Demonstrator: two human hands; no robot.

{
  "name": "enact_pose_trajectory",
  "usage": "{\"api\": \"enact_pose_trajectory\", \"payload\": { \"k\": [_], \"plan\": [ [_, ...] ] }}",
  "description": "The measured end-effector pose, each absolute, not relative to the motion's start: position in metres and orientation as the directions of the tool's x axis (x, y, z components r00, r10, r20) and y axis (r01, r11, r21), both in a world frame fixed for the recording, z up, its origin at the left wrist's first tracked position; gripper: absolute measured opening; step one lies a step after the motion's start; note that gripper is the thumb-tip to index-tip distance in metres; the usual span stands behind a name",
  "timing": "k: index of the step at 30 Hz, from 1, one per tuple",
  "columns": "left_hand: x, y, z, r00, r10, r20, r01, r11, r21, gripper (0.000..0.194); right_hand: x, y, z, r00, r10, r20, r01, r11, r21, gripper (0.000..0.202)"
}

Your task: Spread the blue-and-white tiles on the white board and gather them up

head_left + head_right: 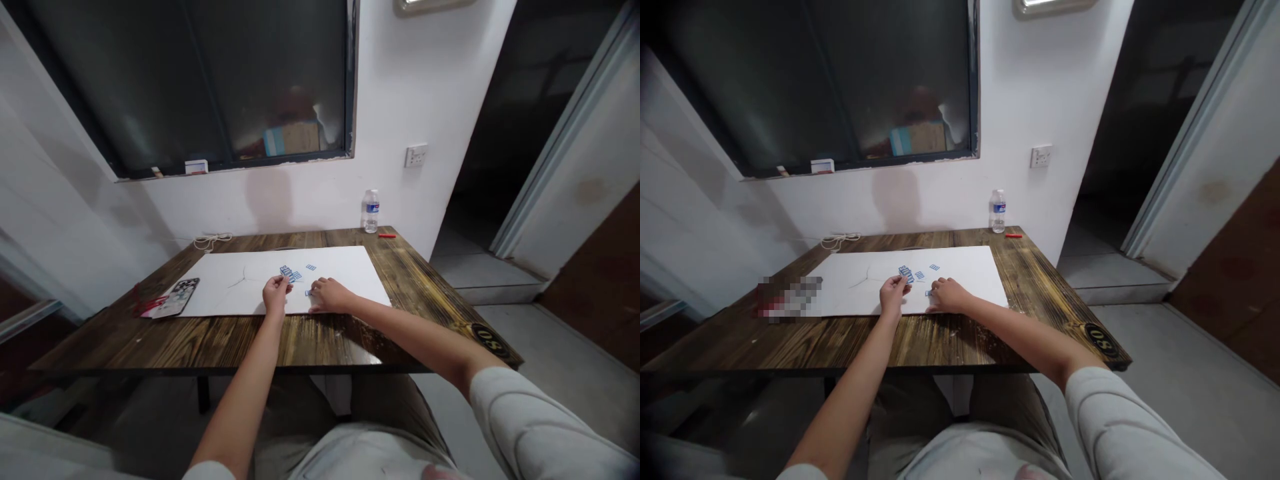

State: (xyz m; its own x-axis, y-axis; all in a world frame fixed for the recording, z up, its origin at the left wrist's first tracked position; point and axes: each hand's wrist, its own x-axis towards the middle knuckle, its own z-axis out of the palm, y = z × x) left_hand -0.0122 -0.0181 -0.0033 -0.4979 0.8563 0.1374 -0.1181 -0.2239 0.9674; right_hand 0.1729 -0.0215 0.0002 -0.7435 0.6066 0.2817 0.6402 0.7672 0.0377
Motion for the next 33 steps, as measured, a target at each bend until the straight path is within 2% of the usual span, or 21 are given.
{"api": "enact_pose_trajectory", "payload": {
  "k": [3, 10, 16, 19, 27, 33],
  "plan": [
    [-0.012, -0.019, -0.003, -0.503, 0.853, 0.139, -0.117, -0.226, 0.967, 0.021, 0.176, -0.034, -0.004, -0.745, 0.593, 0.305, 0.628, 0.778, 0.02, 0.051],
    [-0.014, -0.018, -0.007, -0.491, 0.858, 0.148, -0.122, -0.236, 0.964, 0.024, 0.178, -0.056, -0.011, -0.738, 0.58, 0.346, 0.626, 0.78, 0.028, 0.021],
    [-0.014, -0.017, -0.007, -0.472, 0.87, 0.143, -0.109, -0.219, 0.97, 0.025, 0.18, -0.061, -0.016, -0.795, 0.507, 0.334, 0.582, 0.792, 0.182, 0.022],
    [-0.014, -0.016, -0.007, -0.46, 0.874, 0.155, -0.098, -0.224, 0.97, 0.027, 0.184, -0.062, -0.016, -0.817, 0.47, 0.335, 0.552, 0.805, 0.216, 0.021],
    [-0.011, -0.018, -0.008, -0.403, 0.907, 0.125, -0.11, -0.183, 0.977, 0.028, 0.193, -0.064, -0.017, -0.82, 0.414, 0.395, 0.509, 0.843, 0.175, 0.019],
    [-0.006, -0.022, -0.007, -0.243, 0.961, 0.129, -0.127, -0.163, 0.978, 0.037, 0.196, -0.063, -0.017, -0.689, 0.411, 0.597, 0.563, 0.823, 0.083, 0.021]
  ]
}}
